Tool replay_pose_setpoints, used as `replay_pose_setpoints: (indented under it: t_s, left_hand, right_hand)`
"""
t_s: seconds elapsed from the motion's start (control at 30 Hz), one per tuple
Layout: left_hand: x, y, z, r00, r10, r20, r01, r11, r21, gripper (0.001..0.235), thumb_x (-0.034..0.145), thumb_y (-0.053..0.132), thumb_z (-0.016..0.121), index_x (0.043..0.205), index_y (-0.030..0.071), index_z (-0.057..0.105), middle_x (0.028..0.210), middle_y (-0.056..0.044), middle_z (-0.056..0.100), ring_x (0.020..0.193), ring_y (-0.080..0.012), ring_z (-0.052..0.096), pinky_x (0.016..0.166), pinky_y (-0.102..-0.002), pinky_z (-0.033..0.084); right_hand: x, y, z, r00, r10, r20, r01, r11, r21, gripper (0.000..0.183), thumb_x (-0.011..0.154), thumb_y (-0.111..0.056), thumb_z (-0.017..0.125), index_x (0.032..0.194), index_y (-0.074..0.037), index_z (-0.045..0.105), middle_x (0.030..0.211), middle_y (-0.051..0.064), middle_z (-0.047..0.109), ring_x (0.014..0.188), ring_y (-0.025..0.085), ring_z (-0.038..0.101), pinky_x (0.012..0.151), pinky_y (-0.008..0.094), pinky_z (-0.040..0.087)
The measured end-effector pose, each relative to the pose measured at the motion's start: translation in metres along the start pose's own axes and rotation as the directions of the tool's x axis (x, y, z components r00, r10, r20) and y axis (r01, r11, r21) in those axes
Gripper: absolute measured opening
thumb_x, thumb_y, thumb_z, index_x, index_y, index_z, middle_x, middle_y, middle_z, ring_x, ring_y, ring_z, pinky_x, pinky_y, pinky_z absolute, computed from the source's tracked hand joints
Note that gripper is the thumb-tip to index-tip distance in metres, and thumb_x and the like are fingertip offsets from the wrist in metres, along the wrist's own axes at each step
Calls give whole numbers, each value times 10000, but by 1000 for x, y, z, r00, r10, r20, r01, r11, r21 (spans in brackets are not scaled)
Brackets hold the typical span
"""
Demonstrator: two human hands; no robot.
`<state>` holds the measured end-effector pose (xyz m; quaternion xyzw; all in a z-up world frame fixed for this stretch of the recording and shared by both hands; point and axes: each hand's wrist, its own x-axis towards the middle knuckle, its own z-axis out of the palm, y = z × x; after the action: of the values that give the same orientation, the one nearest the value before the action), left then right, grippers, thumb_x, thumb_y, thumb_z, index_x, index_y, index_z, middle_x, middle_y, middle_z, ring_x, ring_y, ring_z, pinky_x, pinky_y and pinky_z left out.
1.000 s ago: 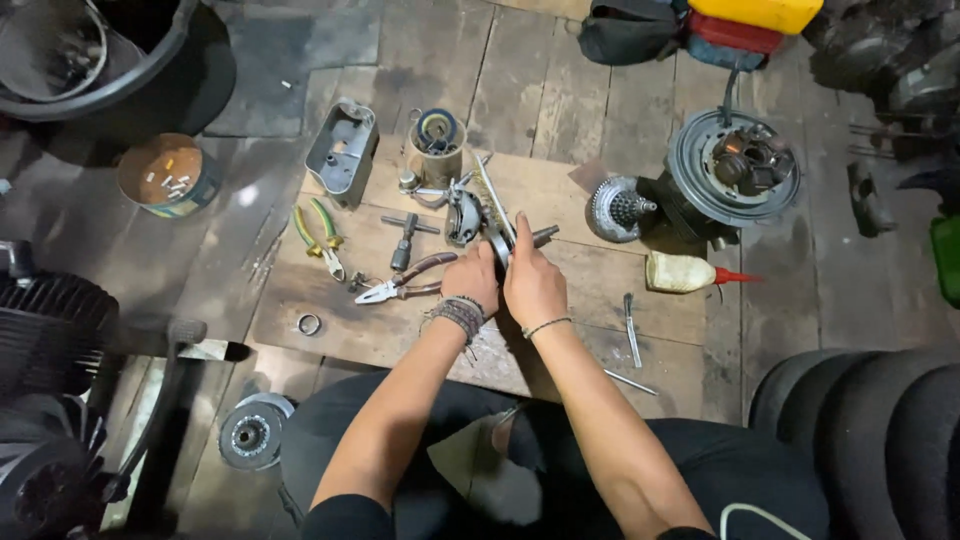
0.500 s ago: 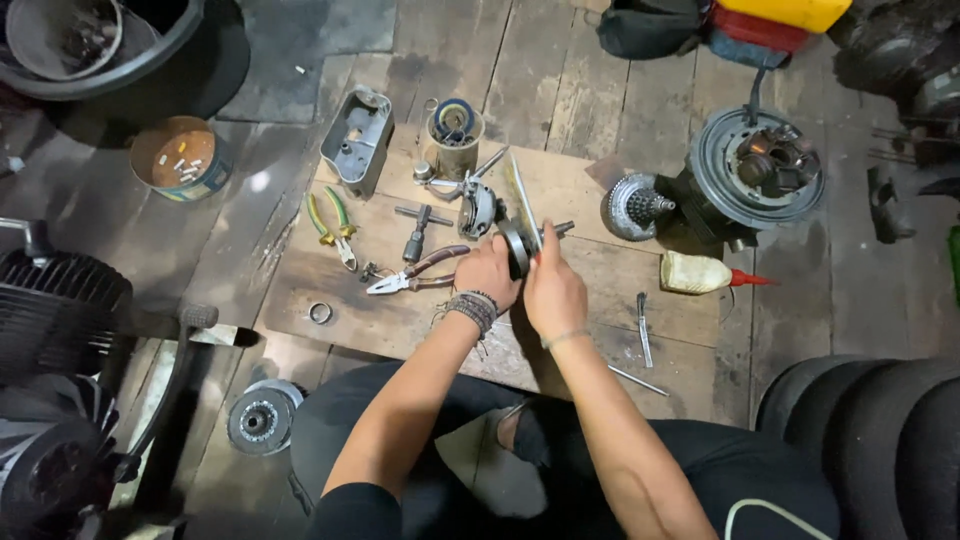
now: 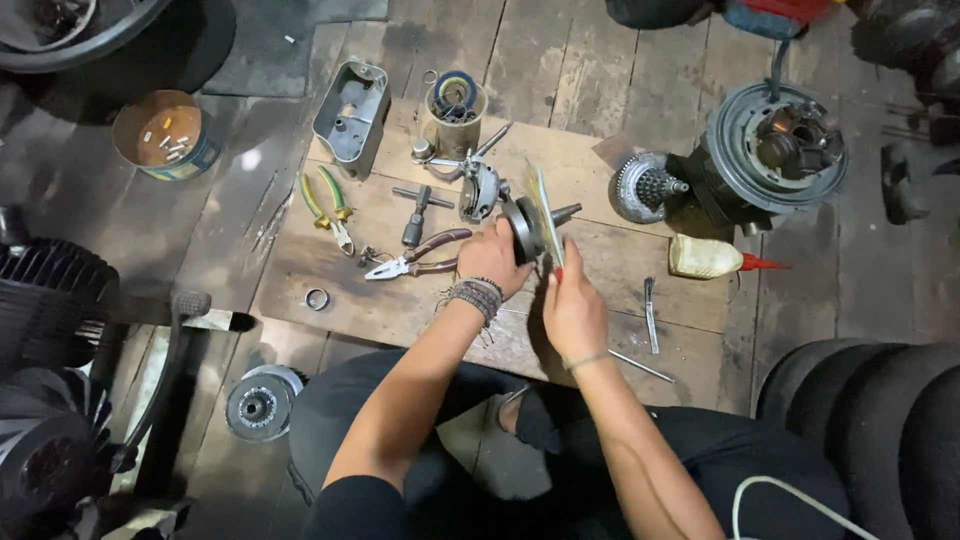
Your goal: Cleaning a motorcycle crankshaft using a wire brush and a scraper to remove rust and debris on a workshop floor.
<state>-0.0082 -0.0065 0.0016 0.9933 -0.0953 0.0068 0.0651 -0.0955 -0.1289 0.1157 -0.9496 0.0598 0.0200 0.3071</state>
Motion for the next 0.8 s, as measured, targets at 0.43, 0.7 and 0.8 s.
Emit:
replay_pose_setpoints:
  t_s: [0.43,0.7,0.8]
  left_hand:
    - [2,-2,-23,992,16,123,-6,997,-82,691,795,587,698,1185,55,492,1023,-139,657,921,-347,709,769,-466,577]
    - [-1,-3,-9,994,12,109,-10,1000,-17,663,787,579,697,1170,77,497,1014,-129,649,902,-311,705,749,-425,578]
    - [5,-9,-2,981,36,190,-21,997,-81,682,852,419,677,1314,-27,450,1095,-202,660,973,-373,701,803,-481,576]
  right_hand:
    - [-9,7,-10,999,30,28,-27,996,-86,584,1007,-206,476,1568,-138,329,1169,322,674,1025,514,683,857,598,558]
    - [25,-1,3,996,-68,62,73,995,-72,668,965,-147,530,1586,-165,285,1128,281,699,998,483,702,786,570,601]
    - [52,0,16,985,-168,20,170,977,-126,624,999,-144,514,1585,-121,301,1052,313,699,951,499,706,768,598,586]
